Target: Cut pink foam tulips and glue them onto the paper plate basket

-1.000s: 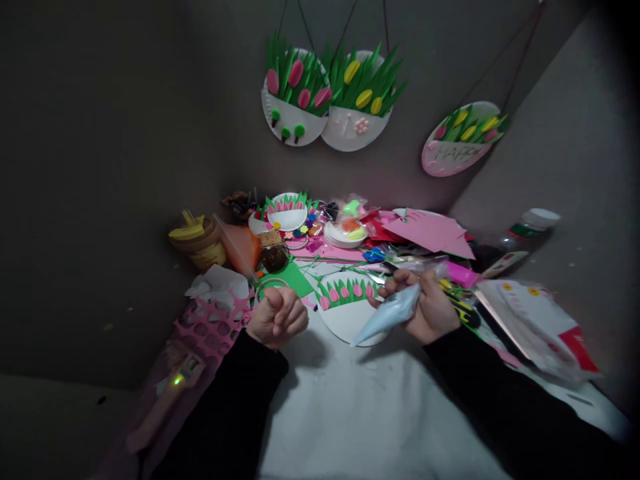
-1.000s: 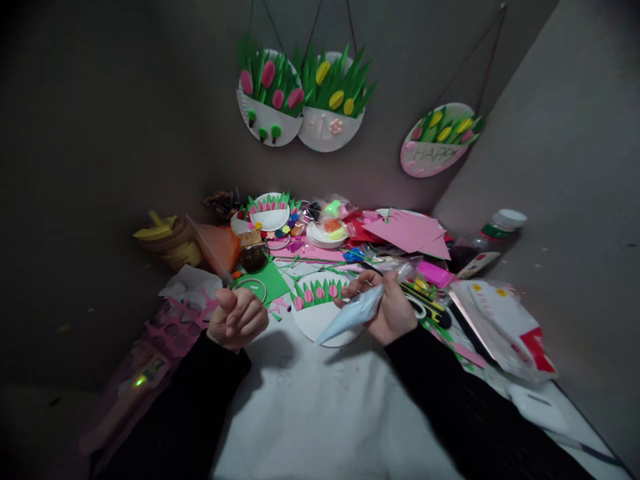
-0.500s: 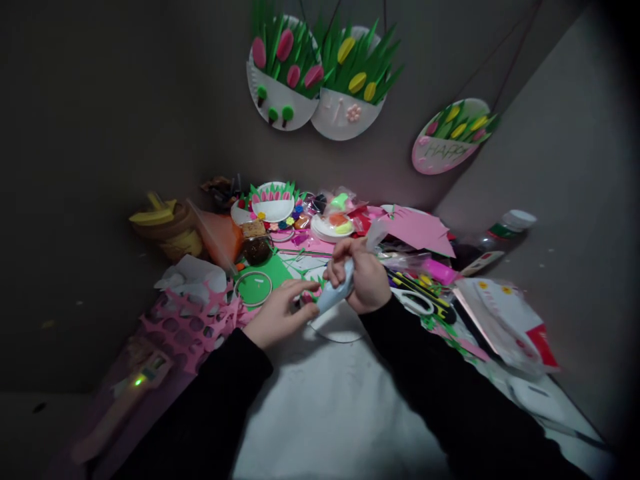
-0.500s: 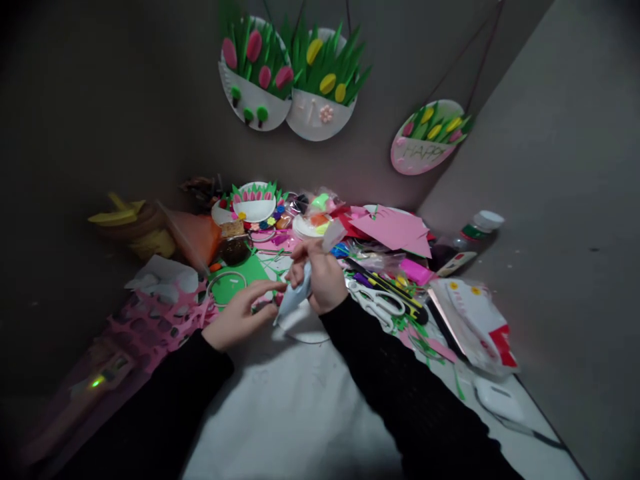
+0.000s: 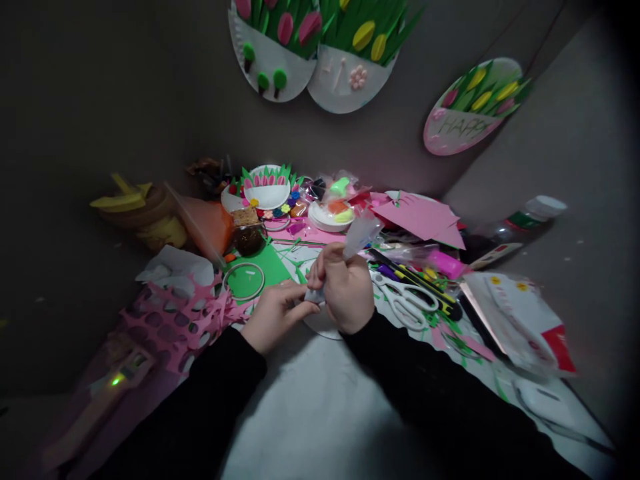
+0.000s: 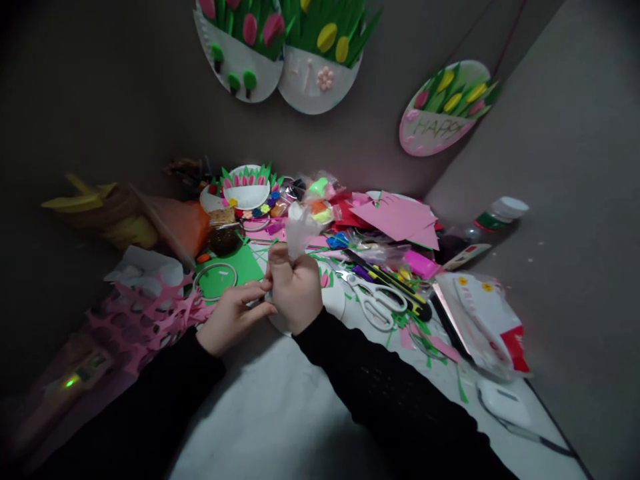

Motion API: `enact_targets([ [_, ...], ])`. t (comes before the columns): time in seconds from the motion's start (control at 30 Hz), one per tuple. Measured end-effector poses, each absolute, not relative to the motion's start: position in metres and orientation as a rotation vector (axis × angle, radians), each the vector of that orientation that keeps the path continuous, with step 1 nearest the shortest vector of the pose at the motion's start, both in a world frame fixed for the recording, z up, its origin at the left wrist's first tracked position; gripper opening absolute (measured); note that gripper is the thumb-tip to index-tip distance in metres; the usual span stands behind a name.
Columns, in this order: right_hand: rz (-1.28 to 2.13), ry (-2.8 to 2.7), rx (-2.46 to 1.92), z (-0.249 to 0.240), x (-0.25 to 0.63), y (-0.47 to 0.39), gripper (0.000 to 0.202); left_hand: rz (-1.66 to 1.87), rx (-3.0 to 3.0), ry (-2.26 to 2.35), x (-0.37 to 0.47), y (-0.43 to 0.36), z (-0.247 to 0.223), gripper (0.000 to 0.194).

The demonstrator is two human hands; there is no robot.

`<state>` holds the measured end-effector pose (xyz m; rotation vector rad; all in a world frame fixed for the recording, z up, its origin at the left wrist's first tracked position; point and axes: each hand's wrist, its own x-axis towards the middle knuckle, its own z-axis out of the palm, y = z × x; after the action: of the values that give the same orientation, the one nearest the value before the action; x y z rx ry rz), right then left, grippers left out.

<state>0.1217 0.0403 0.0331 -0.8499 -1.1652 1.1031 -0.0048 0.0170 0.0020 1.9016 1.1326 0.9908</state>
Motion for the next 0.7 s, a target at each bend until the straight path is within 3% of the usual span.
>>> enact_targets([
  [0.2, 0.992, -1.154, -0.831, 0.036, 0.125, 0.046, 0.057, 0.995, 1.925, 1.093, -0.011, 0.022, 0.003, 0.022],
  [0.7, 1.050, -1.147, -0.843, 0.027, 0.121, 0.058, 0.058, 0.964, 1.765, 1.267, -0.016, 0.032, -0.010, 0.019],
])
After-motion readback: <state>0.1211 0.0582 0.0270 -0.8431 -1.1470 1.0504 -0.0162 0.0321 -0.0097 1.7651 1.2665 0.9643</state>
